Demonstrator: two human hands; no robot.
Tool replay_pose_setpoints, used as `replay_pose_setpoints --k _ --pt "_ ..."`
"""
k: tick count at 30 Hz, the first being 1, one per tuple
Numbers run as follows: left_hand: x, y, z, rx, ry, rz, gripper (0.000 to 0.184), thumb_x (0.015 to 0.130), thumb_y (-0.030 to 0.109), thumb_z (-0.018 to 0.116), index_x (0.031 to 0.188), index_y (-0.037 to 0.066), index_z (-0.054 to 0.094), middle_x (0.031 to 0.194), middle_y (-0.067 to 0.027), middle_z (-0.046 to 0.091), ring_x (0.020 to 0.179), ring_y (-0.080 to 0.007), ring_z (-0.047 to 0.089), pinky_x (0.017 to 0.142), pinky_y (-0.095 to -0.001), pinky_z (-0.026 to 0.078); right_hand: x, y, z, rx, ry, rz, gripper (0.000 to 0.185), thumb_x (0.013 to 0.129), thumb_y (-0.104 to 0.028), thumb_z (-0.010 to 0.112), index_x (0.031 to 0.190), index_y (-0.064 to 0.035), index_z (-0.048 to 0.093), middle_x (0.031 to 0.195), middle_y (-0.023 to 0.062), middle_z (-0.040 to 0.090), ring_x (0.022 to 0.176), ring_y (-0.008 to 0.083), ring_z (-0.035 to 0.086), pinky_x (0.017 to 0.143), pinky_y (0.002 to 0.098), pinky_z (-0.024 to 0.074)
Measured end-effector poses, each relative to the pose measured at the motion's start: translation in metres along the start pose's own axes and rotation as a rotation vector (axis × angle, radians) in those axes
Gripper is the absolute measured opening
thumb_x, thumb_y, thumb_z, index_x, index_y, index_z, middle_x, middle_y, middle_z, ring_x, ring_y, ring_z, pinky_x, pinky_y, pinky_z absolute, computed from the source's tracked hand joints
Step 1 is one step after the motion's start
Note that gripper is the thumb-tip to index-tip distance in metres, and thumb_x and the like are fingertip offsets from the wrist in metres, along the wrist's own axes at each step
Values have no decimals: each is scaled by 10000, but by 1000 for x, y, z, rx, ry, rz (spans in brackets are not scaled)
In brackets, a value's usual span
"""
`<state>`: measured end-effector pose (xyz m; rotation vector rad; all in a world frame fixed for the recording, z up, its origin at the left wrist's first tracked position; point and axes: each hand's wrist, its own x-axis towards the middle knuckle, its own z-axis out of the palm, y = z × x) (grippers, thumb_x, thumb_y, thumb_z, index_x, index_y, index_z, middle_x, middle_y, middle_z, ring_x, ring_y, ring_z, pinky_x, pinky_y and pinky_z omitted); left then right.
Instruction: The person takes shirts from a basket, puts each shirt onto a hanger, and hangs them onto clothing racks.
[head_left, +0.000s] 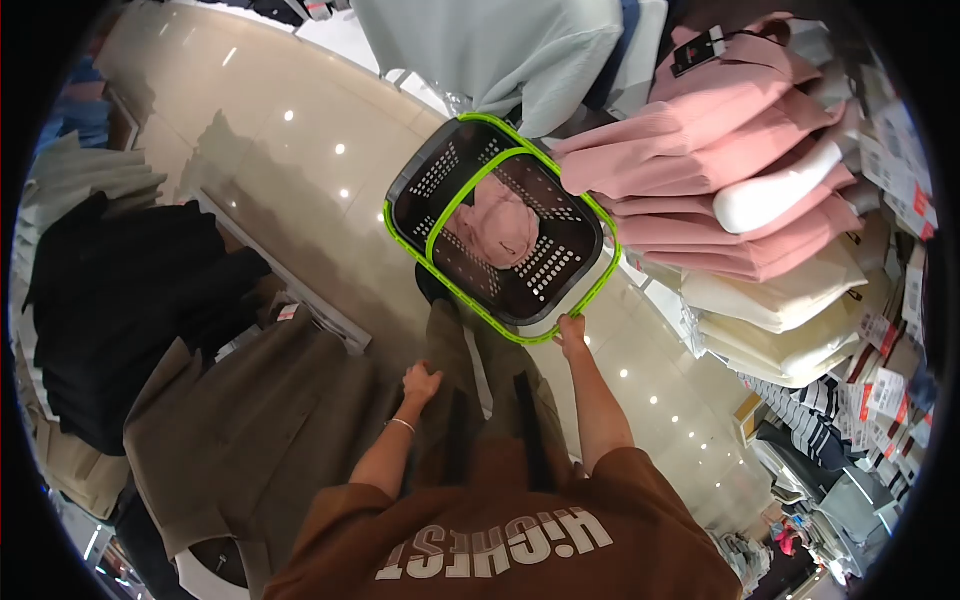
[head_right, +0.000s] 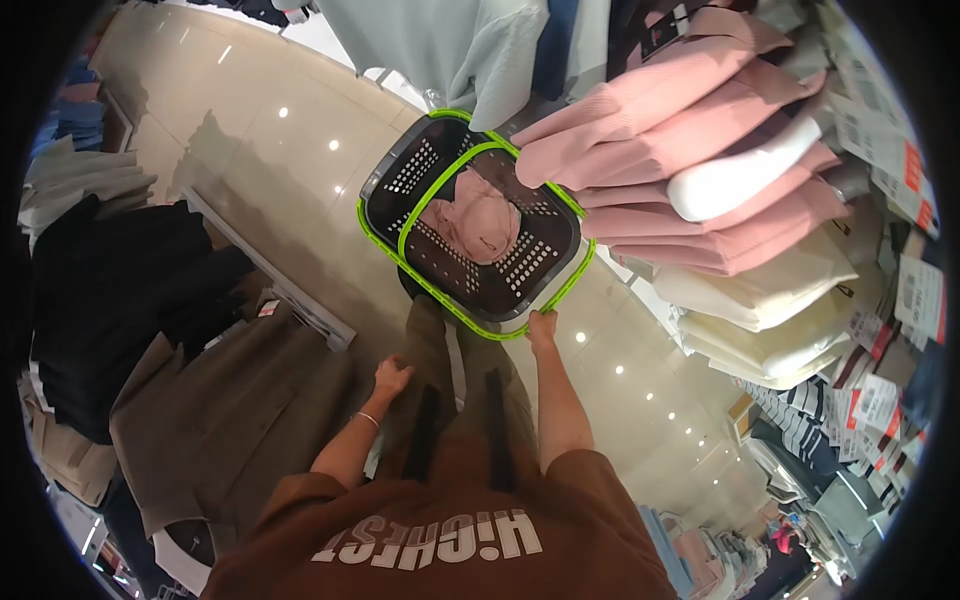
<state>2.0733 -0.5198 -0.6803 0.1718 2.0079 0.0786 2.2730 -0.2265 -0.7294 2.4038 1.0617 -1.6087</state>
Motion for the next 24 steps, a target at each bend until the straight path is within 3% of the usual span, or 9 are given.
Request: replay_pose_setpoints --k 5,8,11,15,18,24 --pt "14 6 2 57 -96 -99 808 706 414 719 1369 133 354 1332 -199 424 1232 -429 399 983 -540 371 24 15 22 -126 221 20 536 759 -149 601 1222 -20 366 1135 196 469 1043 341 503 818 515 478" --pt "18 17 -1 169 -127 -144 905 683 443 745 1406 155 284 1359 -194 392 1246 -435 375 990 -570 332 -36 -31 40 -503 671 -231 624 722 -145 629 1265 -24 346 1208 219 436 1095 384 464 921 526 403" --pt "20 29 -6 214 -180 -189 966 671 461 759 1429 172 235 1379 -182 370 1252 -422 370 999 -569 306 -59 -47 53 -589 582 -658 634 691 -121 628 1262 -20 372 1294 229 378 1206 418 373 1002 527 307" --pt "25 45 -14 248 -212 -254 991 678 474 754 1443 176 199 1373 -173 383 1243 -413 382 993 -562 310 -44 -58 82 -583 353 -901 527 687 -109 622 1190 -57 474 1302 225 368 1215 429 345 1002 528 299" --pt "40 54 -13 274 -136 -253 940 689 458 743 1431 170 243 1360 -162 408 1213 -412 419 990 -564 312 -4 -55 113 -760 201 -733 489 690 -116 626 1162 -79 507 1303 226 366 1223 426 333 988 537 314" --pt "79 42 6 51 105 -31 642 679 316 725 1254 114 523 1263 -190 504 1154 -366 489 1003 -477 344 119 -49 169 -1094 12 -487 479 709 -204 652 1181 -180 579 1361 198 311 1252 425 306 990 566 354"
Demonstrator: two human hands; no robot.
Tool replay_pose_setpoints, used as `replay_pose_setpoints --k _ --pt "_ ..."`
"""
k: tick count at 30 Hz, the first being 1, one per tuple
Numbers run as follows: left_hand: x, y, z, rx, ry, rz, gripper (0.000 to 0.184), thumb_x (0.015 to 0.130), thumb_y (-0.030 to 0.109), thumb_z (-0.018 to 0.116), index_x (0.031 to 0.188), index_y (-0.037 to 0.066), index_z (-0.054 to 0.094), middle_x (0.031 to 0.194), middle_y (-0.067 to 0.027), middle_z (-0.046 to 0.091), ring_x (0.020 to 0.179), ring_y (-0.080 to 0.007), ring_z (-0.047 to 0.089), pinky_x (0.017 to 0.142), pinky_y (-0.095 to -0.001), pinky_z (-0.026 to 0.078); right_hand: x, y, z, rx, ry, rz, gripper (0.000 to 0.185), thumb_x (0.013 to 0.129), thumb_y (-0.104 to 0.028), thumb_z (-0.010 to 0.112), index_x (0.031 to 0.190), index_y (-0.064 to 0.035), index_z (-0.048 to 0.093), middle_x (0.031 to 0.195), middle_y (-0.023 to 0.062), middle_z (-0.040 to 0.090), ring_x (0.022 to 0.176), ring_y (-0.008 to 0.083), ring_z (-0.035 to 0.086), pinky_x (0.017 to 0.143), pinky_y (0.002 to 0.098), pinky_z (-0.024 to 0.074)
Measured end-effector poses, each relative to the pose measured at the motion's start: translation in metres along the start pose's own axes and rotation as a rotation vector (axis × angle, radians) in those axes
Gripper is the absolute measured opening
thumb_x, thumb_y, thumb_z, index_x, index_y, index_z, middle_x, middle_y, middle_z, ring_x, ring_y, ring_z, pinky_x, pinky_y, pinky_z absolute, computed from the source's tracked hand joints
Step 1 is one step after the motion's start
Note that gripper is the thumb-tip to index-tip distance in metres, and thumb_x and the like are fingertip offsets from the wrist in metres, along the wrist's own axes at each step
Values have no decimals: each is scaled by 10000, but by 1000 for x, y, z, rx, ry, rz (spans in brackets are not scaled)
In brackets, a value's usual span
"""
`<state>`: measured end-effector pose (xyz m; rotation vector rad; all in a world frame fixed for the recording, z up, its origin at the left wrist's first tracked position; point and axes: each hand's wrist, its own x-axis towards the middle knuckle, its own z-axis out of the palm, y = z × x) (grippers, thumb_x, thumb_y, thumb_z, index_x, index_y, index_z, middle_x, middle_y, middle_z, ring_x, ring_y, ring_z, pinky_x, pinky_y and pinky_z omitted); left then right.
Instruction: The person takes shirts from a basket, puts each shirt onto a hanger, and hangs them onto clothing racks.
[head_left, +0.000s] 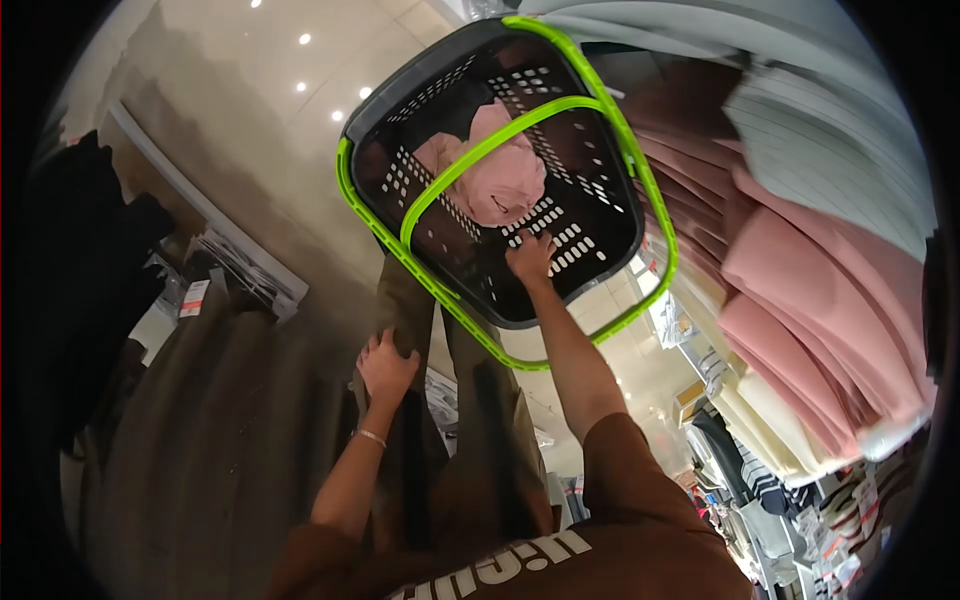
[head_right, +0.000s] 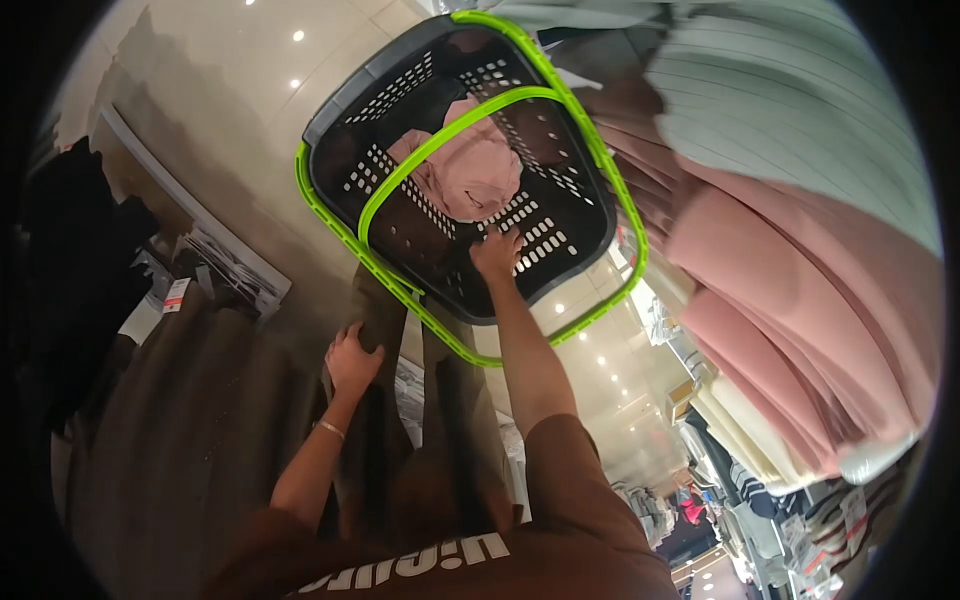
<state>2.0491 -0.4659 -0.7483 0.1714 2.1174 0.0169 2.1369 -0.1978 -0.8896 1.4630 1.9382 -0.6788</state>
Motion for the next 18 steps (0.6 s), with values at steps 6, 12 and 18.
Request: replay_pose_setpoints --k 6,12,18 --pt "2 8 9 -42 180 96 481 685 249 701 1135 101 612 1249 -193 520 1138 -356 493 972 -456 366 98 -4 40 -228 -225 3 549 772 -278 642 1294 -176 503 1507 155 85 1345 432 164 1032 594 296" --pt "7 14 9 -41 203 109 402 692 229 696 1071 110 639 1245 -167 529 1135 -337 487 936 -449 380 187 25 116 -476 -418 -33 687 820 -276 608 1430 -140 322 1550 76 -58 1403 415 0 1060 615 251" --pt "4 14 12 -28 225 106 347 678 207 691 1011 113 661 1240 -151 548 1120 -324 506 911 -437 413 169 35 117 -262 114 -255 431 771 -171 624 1156 16 569 1308 206 489 1296 296 390 1075 338 301"
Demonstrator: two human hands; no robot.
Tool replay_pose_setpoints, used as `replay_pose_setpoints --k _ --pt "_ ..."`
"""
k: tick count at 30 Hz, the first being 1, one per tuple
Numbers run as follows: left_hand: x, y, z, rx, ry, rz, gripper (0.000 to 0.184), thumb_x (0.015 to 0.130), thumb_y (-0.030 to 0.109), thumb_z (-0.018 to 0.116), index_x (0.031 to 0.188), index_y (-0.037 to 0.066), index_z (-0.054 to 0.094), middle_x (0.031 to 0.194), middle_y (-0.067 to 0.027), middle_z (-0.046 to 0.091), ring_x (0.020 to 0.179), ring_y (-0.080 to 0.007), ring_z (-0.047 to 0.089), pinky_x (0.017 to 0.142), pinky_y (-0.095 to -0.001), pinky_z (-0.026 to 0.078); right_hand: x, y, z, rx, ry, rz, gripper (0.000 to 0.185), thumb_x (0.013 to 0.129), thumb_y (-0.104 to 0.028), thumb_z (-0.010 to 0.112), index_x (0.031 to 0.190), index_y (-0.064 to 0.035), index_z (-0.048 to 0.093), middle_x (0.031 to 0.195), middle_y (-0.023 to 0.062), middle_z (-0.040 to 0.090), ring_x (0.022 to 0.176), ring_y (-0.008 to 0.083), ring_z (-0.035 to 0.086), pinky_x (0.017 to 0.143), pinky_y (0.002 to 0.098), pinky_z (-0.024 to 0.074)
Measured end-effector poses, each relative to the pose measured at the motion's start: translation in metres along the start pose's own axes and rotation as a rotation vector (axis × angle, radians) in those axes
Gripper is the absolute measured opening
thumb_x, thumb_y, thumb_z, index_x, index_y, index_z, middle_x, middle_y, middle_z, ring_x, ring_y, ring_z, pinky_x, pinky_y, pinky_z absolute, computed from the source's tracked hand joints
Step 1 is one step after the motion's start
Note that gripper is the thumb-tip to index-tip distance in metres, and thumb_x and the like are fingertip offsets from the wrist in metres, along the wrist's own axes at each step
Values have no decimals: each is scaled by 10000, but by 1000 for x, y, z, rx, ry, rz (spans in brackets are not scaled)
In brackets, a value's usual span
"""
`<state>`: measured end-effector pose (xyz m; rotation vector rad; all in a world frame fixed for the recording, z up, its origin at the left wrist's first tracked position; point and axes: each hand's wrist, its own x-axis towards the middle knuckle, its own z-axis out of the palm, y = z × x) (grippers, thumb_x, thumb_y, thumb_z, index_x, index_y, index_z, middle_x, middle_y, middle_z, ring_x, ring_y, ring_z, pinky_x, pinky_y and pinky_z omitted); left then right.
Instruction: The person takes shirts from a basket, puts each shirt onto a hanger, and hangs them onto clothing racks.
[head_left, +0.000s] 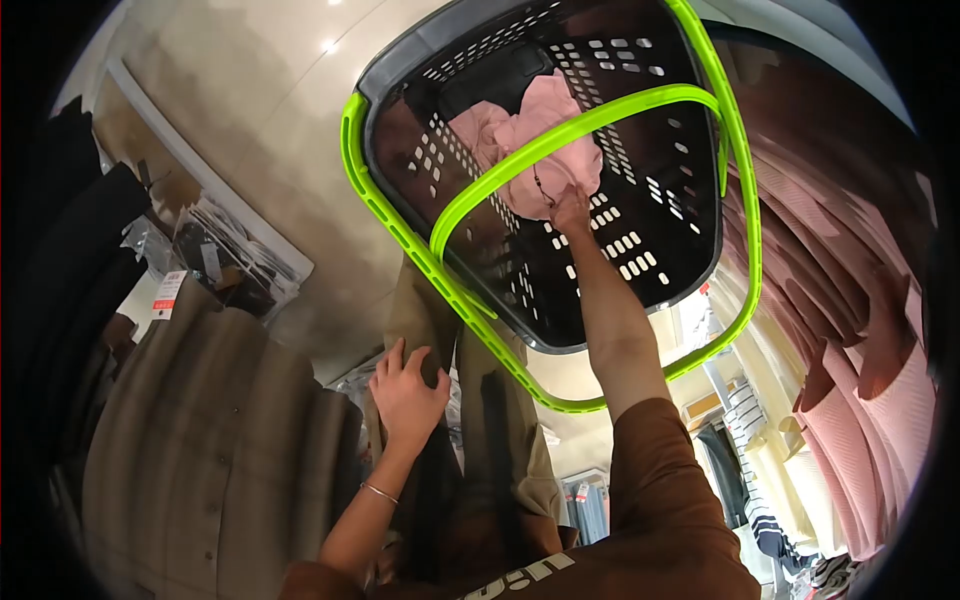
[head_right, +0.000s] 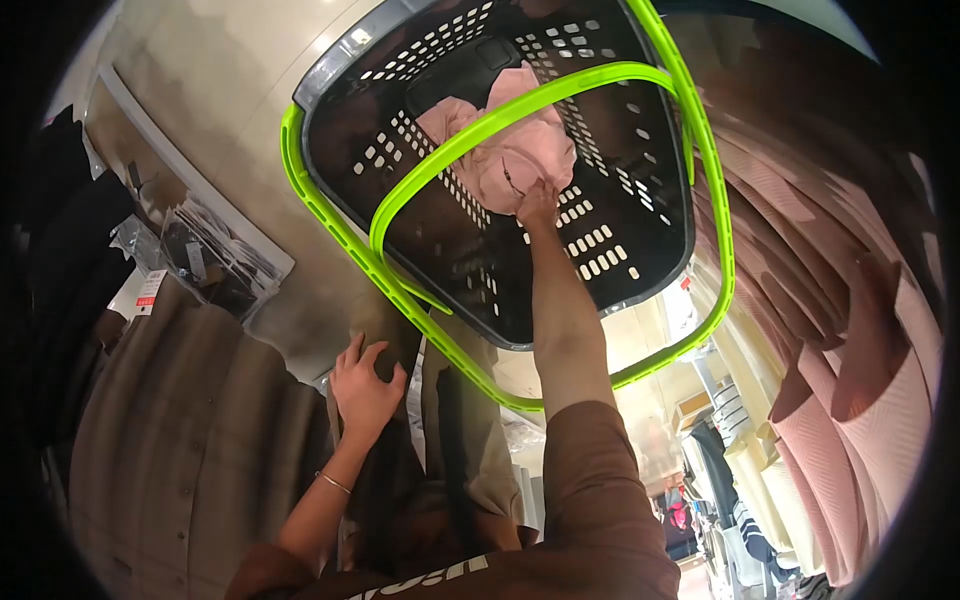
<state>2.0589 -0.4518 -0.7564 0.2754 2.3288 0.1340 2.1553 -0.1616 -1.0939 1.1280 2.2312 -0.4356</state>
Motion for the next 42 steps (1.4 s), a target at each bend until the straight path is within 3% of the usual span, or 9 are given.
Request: replay_pose_setpoints --k 4,15,18,21,22,26,34,38,42 --pt "-5 -4 7 17 -22 -12 344 683 228 679 1007 115 664 1248 -149 545 1128 -327 498 918 -441 409 -17 -13 -54 446 189 28 181 728 9 645 890 -1 566 862 189 659 825 329 659 728 344 517" --pt "-17 -14 16 34 -109 -40 332 705 266 659 1004 121 657 1274 -136 526 1132 -336 480 936 -469 388 -59 -29 -66 458 -72 515 450 769 -300 678 1070 32 626 1063 227 642 946 305 654 863 338 500" --pt "-21 -17 16 39 -120 -60 319 712 266 650 996 121 658 1260 -134 533 1133 -337 478 940 -472 385 -90 -48 -83 782 -344 628 458 847 -225 601 1214 32 505 1155 199 580 925 297 642 537 363 603" --pt "-27 -17 10 38 -124 -66 338 712 266 655 1025 138 649 1296 -132 512 1162 -347 472 944 -466 397 -142 -78 -130 917 -388 701 512 890 -375 562 1229 2 494 1134 201 584 847 294 659 548 377 600" --pt "-32 -19 11 39 -121 -40 347 719 261 648 1041 131 639 1302 -148 497 1171 -350 457 951 -471 387 -156 -83 -132 986 -321 700 390 806 -96 520 1169 46 533 945 231 639 709 288 685 504 365 583" --pt "-58 -33 5 9 -66 106 379 739 233 633 1094 102 605 1325 -208 443 1208 -368 405 979 -489 355 -198 -81 -170 1027 -358 619 414 811 -92 513 1204 41 516 993 212 636 789 292 679 557 373 591" --pt "-79 -46 -55 -245 -107 202 334 740 190 630 1037 37 620 1173 -255 550 1097 -404 513 950 -455 411 -247 -36 -230 531 236 256 297 750 -89 542 1002 -1 671 904 190 662 844 276 665 722 394 542" --pt "-57 -51 -88 -286 -157 187 292 745 204 626 985 40 645 1007 -218 641 981 -371 603 890 -429 467 -295 -36 -297 1051 527 490 251 729 -74 514 897 27 671 841 256 645 884 389 631 787 409 496" --pt "-31 -40 -133 -286 -244 162 283 759 240 603 959 54 680 956 -182 677 948 -334 640 873 -398 489 -360 -31 -350 1407 735 365 314 753 34 423 969 44 650 879 130 672 828 233 640 760 336 495"
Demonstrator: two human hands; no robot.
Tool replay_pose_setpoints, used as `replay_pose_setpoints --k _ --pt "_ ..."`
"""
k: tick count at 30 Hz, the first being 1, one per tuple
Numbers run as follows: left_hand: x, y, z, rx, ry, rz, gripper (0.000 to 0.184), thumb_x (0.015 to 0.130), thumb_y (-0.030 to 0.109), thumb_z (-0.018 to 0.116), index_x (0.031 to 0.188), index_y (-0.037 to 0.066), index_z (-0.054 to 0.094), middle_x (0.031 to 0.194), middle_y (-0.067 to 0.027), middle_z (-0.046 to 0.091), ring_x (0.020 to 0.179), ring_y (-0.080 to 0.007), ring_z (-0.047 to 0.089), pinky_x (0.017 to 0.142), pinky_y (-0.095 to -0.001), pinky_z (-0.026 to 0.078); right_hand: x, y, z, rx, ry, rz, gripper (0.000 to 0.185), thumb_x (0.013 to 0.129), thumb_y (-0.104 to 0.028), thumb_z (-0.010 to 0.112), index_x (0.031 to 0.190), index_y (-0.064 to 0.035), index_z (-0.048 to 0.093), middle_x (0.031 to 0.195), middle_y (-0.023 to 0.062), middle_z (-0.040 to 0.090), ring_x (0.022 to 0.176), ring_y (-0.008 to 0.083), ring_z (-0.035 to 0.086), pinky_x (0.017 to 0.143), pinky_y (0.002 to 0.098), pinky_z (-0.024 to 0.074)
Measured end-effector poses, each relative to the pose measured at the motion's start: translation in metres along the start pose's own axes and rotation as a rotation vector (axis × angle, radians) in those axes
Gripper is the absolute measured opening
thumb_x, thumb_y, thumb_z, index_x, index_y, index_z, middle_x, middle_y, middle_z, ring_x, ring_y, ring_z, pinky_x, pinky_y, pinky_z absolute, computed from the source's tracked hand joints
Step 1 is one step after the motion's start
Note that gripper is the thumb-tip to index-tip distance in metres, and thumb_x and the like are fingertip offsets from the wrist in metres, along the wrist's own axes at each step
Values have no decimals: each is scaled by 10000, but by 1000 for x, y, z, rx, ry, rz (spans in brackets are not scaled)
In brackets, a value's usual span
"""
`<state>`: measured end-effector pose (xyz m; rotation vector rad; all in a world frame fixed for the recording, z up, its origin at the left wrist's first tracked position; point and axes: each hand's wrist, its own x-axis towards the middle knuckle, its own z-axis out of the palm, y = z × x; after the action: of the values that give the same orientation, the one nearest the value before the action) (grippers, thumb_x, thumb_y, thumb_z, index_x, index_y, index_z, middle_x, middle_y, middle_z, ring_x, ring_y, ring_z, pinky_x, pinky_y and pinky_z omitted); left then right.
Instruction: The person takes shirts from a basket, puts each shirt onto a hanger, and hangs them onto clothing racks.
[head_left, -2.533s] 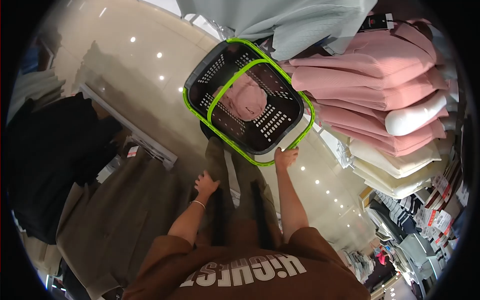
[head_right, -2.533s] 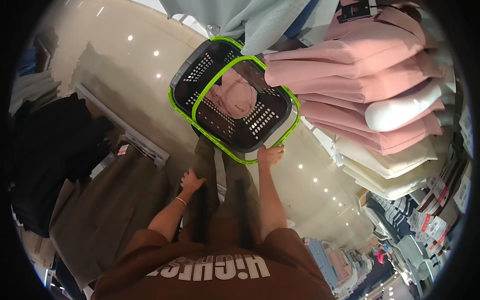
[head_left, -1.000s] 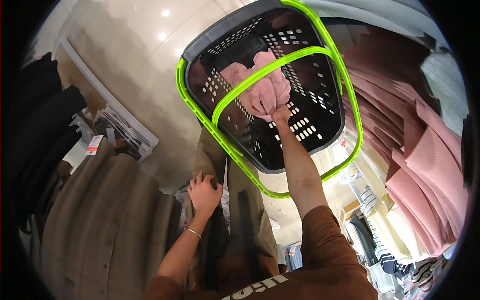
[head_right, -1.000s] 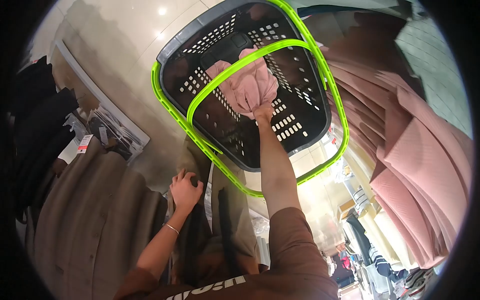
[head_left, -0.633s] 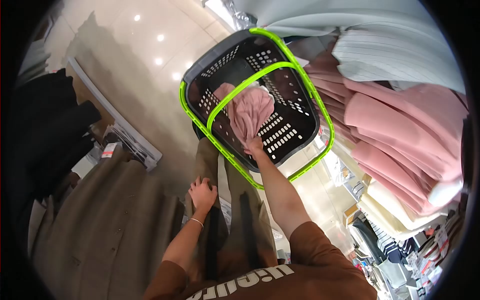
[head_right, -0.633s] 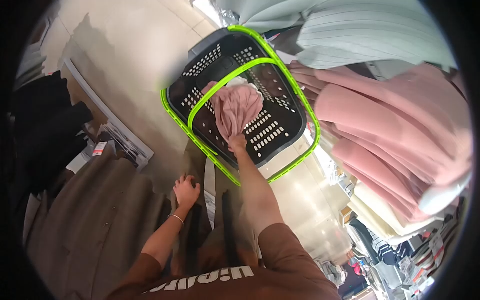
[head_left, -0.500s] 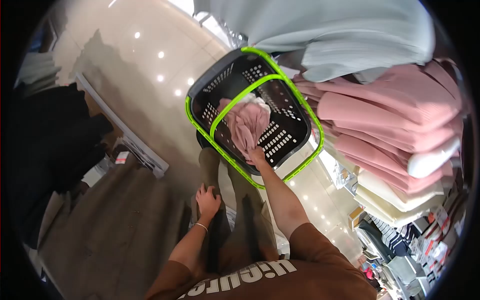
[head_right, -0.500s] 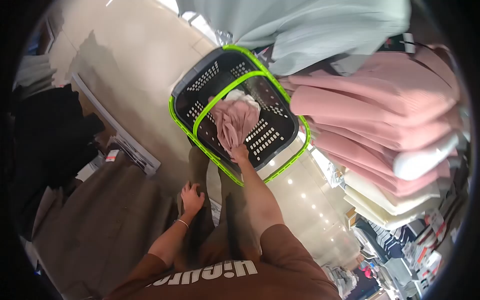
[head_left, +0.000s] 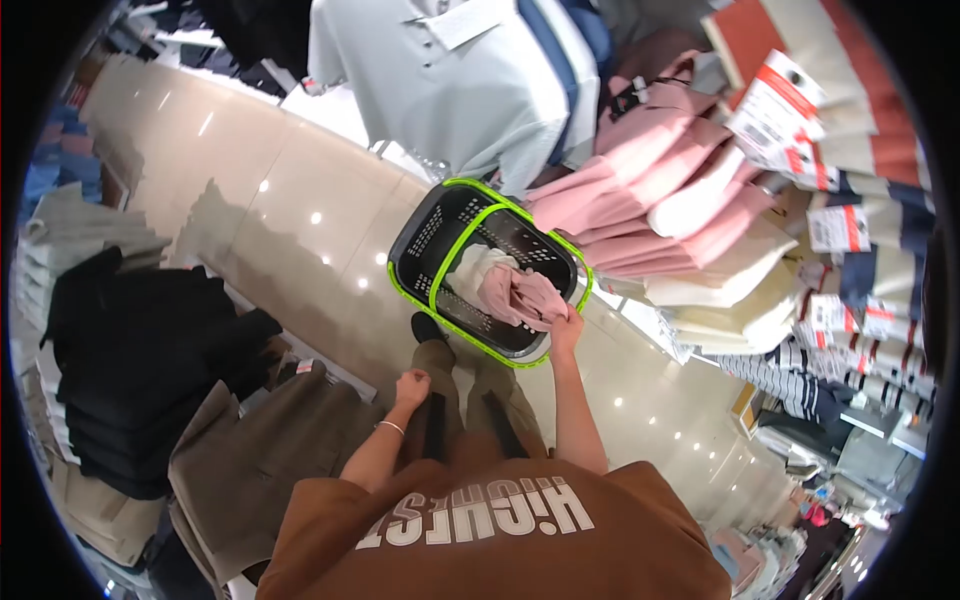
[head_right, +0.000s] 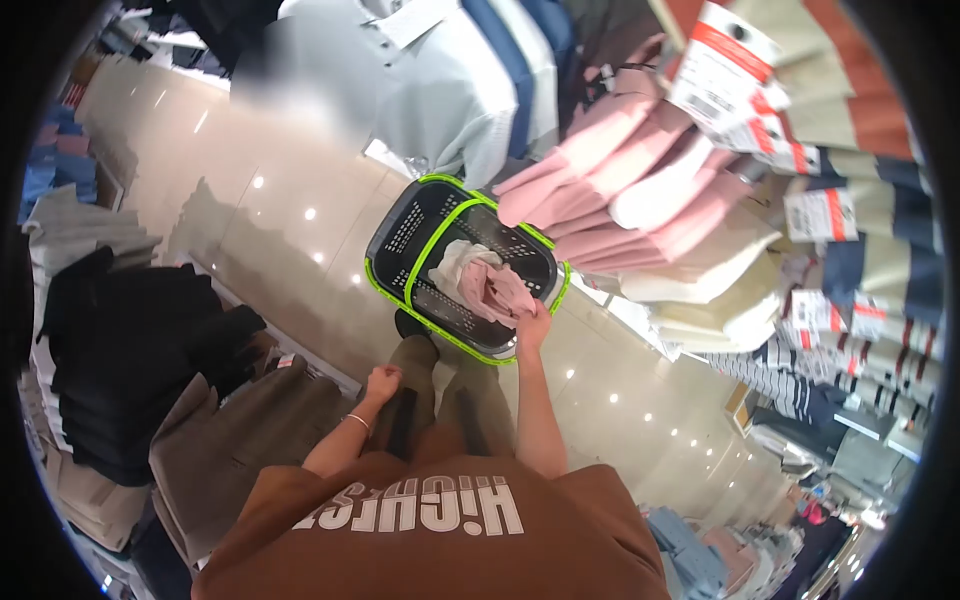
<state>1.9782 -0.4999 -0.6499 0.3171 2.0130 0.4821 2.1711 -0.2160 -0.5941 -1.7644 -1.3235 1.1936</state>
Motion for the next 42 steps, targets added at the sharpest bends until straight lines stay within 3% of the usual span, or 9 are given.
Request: replay_pose_setpoints --k 8,12,16,18,23,28,33,36,42 --pt "48 42 -68 -141 -135 186 275 787 181 586 997 15 652 842 -145 681 784 -219 653 728 -328 513 -31 -93 -79 496 -21 17 283 762 13 423 957 45 625 859 35 636 752 106 581 692 223 463" --pt "22 129 -90 -215 -147 491 286 798 158 626 1030 -8 616 779 -99 651 728 -147 610 668 -285 501 -30 -148 -119 197 -503 -29 252 718 5 454 885 26 642 782 15 621 710 95 561 646 229 448" --pt "-83 252 -91 -198 -297 720 510 702 199 769 1133 -2 584 1054 -145 631 869 -181 621 779 -302 501 -52 -191 -125 65 -885 -279 286 673 14 463 895 35 643 743 37 606 684 123 553 636 251 451" --pt "-140 294 -88 25 -322 1069 586 686 186 780 1190 -2 549 1152 -142 598 968 -225 611 875 -326 474 -74 -213 -120 -1 -1023 -542 347 644 13 463 937 26 647 733 86 604 644 167 560 618 287 465" --pt "-206 324 -77 54 -779 941 507 744 64 690 1213 -6 512 1126 -74 589 1012 -146 559 892 -299 455 -111 -256 -132 -195 -1149 -424 310 619 -32 488 861 -9 681 687 145 614 656 208 597 589 331 474" --pt "-222 316 -71 -285 -799 857 442 807 49 586 1231 -20 483 1045 -50 597 956 -106 559 835 -236 460 -107 -251 -167 -142 -863 -608 263 629 -19 523 840 -4 679 749 174 655 700 289 629 647 345 482" --pt "-248 329 -36 187 -687 916 305 786 34 547 1082 -34 560 967 -103 643 859 -150 617 718 -303 498 -118 -238 -184 -154 -774 -658 278 599 -21 581 861 4 671 764 181 646 750 296 642 715 339 490" --pt "-259 341 -24 478 -529 1000 263 809 7 489 1054 -44 568 898 -158 661 834 -179 641 730 -341 500 -120 -247 -213 -124 -674 -510 294 617 6 538 892 7 643 832 185 646 850 359 615 768 387 481" --pt "-294 364 -15 34 -3 1198 289 851 -20 404 1087 -57 566 881 -173 665 844 -204 641 772 -310 486 -96 -205 -208 -7 -105 -589 393 612 82 525 979 -19 623 918 169 635 908 350 602 776 388 476"
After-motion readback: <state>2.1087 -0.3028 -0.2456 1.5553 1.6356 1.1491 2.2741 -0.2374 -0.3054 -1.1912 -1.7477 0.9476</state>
